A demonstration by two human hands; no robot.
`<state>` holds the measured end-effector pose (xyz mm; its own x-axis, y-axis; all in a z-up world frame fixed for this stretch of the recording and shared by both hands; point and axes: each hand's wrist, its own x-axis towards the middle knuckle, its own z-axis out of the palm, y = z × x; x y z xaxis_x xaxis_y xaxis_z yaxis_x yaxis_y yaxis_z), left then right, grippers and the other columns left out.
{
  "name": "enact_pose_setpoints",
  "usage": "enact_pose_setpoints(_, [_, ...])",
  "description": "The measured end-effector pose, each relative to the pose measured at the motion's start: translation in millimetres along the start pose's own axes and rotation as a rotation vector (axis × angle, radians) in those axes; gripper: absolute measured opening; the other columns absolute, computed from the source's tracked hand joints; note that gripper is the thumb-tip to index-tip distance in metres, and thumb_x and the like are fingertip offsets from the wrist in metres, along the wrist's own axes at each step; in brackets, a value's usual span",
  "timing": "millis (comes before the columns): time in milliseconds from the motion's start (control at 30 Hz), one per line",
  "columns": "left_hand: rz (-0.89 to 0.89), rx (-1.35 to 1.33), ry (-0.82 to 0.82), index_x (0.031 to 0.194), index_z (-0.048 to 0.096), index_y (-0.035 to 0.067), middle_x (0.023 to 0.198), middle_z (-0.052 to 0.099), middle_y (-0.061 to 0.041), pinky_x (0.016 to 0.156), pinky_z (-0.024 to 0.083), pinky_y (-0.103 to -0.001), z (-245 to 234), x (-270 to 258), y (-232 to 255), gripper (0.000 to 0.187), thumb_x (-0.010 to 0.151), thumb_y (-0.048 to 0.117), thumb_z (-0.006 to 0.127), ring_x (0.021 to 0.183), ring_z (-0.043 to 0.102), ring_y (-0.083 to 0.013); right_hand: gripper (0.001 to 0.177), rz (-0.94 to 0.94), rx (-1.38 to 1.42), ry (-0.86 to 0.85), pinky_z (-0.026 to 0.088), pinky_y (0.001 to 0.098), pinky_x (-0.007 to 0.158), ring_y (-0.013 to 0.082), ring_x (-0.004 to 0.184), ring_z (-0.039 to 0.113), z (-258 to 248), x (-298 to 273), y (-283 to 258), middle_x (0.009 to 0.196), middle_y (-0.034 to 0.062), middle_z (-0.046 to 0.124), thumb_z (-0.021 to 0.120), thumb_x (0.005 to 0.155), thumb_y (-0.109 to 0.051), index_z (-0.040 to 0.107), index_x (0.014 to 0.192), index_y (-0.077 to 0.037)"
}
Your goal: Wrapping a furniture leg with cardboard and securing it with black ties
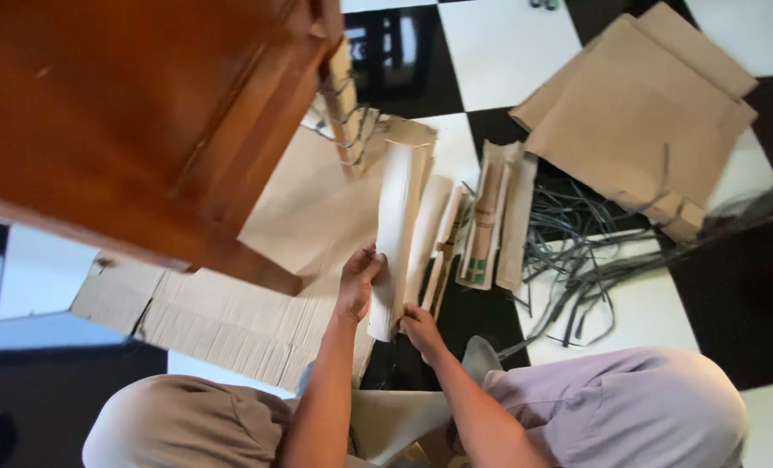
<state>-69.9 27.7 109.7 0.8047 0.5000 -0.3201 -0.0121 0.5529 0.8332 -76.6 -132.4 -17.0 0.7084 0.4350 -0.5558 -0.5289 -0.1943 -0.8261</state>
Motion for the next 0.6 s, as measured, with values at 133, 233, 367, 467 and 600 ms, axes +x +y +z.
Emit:
enact_pose_setpoints(133, [0.067,-0.033,0.018,0.104,0.069,0.01,0.098,0.071,0.0,0.09,0.052,-0.026,-51.5,6.7,-25.7,0.016,0.093,-0.002,0.066,0.096,0.067,-0.0106,0.032,-0.079,0.053,-0.055,0.05,0.0401,0.085,0.0261,0.098,0.058,12.4,30.5,-7.7,0.102,0.0132,0.061,0.059,0.084,0.003,0.068,0.115,0.001])
enact_pose_setpoints(233, [0.071,0.021,0.062,0.099,0.072,0.007,0.076,0.068,-0.004,0.068,0.055,-0.025,-86.4,6.5,-35.6,0.016,0.089,0.002,0.061,0.072,0.07,-0.0128,0.048,-0.306,0.003,-0.104,0.052,0.0396,0.089,0.0286,0.106,0.055,37.0,26.7,-67.0,0.115,0.0172,0.061,0.055,0.084,0.009,0.061,0.131,0.002])
enact_pose_setpoints(367, [0.289,0.149,0.285,0.089,0.069,0.008,0.071,0.06,-0.004,0.068,0.052,-0.029,-96.6,-23.1,-8.3,0.013,0.084,0.004,0.057,0.069,0.059,-0.0142,0.058,-0.409,0.01,-0.472,0.052,0.0379,0.089,0.0243,0.099,0.059,64.6,30.9,-109.0,0.124,0.0124,0.061,0.059,0.082,0.006,0.054,0.14,-0.004])
enact_pose_setpoints(467, [0.41,0.225,0.468,0.09,0.068,0.009,0.079,0.059,-0.005,0.081,0.051,-0.035,-115.3,-35.3,-3.8,0.013,0.083,0.005,0.057,0.081,0.057,-0.018,0.055,-0.405,-0.118,-0.539,0.055,0.0388,0.081,0.0255,0.093,0.065,92.7,39.7,-106.9,0.119,0.0124,0.063,0.07,0.081,0.001,0.058,0.134,-0.005])
enact_pose_setpoints(600, [0.504,0.164,0.655,0.096,0.066,0.011,0.085,0.058,-0.001,0.09,0.05,-0.034,-120.7,-48.4,18.4,0.012,0.09,0.009,0.055,0.089,0.054,-0.0137,0.044,-0.406,-0.096,-0.512,0.054,0.0301,0.076,0.0183,0.091,0.065,142.8,-11.2,-147.0,0.106,0.0067,0.065,0.077,0.083,-0.005,0.063,0.124,-0.003])
